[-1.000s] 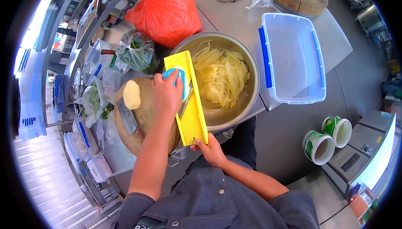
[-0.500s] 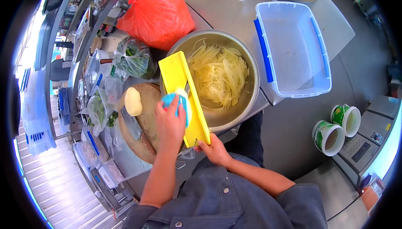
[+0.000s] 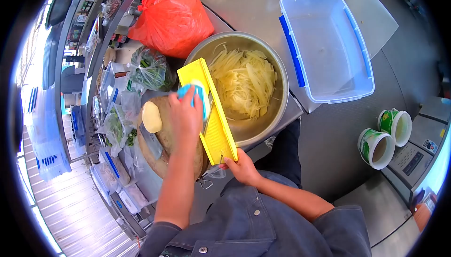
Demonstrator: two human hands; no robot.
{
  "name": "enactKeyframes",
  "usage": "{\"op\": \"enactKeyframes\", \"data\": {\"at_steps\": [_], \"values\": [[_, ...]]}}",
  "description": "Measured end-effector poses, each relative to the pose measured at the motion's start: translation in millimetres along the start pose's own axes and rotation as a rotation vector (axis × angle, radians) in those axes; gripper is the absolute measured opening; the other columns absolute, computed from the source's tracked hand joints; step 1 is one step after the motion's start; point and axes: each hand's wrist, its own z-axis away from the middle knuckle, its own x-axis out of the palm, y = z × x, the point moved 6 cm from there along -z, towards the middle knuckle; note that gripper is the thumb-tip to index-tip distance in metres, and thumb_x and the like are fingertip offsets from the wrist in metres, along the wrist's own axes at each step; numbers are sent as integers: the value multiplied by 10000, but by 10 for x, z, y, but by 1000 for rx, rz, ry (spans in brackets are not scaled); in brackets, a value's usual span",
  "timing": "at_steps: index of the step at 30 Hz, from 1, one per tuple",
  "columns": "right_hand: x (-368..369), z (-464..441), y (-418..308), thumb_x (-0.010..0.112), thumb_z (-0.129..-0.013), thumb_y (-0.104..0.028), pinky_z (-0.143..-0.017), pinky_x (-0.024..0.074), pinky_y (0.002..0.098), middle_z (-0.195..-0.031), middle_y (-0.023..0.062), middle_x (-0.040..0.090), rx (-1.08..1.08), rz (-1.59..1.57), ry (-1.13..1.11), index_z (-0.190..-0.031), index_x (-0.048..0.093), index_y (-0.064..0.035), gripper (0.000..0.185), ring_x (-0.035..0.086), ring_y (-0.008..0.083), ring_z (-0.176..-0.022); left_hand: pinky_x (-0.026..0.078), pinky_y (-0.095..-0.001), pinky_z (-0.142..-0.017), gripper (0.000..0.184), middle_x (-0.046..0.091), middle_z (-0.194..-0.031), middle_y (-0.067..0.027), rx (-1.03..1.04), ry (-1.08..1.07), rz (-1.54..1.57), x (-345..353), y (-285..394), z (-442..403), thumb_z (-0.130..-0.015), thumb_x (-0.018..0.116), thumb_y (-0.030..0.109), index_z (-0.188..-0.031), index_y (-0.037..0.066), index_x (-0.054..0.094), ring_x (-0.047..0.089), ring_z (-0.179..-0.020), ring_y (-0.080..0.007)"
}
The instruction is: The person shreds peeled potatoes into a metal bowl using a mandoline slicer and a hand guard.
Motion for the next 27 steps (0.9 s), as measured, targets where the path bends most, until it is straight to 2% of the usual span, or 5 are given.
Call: {"op": "enactKeyframes", "data": {"at_steps": [3, 9, 14, 21, 27], "values": [[-29, 44, -26, 535, -1022, -82, -796, 579, 316, -1024, 146, 665, 5, -2, 38, -1170, 468, 50, 210, 698, 189, -882, 501, -472, -816, 300, 552, -1074, -203, 50, 37, -103, -55, 88, -349, -917, 647, 239, -1181, 115, 715, 568, -986, -407], [-91, -7, -75, 543, -1020, -91, -790, 576, 313, -1003, 139, 664, 23, 128, -26, -1164, 475, 55, 216, 700, 182, -861, 498, -446, -871, 352, 525, -1139, -222, 21, -226, -49, -149, 161, 1137, -894, 672, 207, -1227, 100, 702, 565, -1011, -397], [-57, -15, 24, 541, -1022, -104, -792, 574, 312, -994, 124, 668, -17, 57, -21, -1154, 483, 43, 206, 697, 174, -868, 483, -455, -852, 313, 532, -1117, -220, 63, -28, -95, 58, 126, -325, -915, 637, 182, -1198, 67, 704, 558, -1013, -390], [-96, -24, 22, 531, -1025, -102, -804, 568, 311, -979, 112, 667, 12, 64, -48, -1188, 475, 42, 225, 693, 175, -893, 482, -456, -897, 357, 536, -1103, -205, 84, -208, -86, -194, 182, 1231, -914, 648, 238, -1237, 95, 695, 552, -1024, -377], [-43, 8, -10, 525, -1024, -98, -808, 567, 309, -975, 118, 672, -23, 65, -72, -1181, 482, 46, 217, 696, 177, -898, 482, -455, -888, 356, 547, -1083, -201, -22, -65, -124, 8, -27, -217, -927, 629, 263, -1237, 103, 696, 558, -1020, -373]]}}
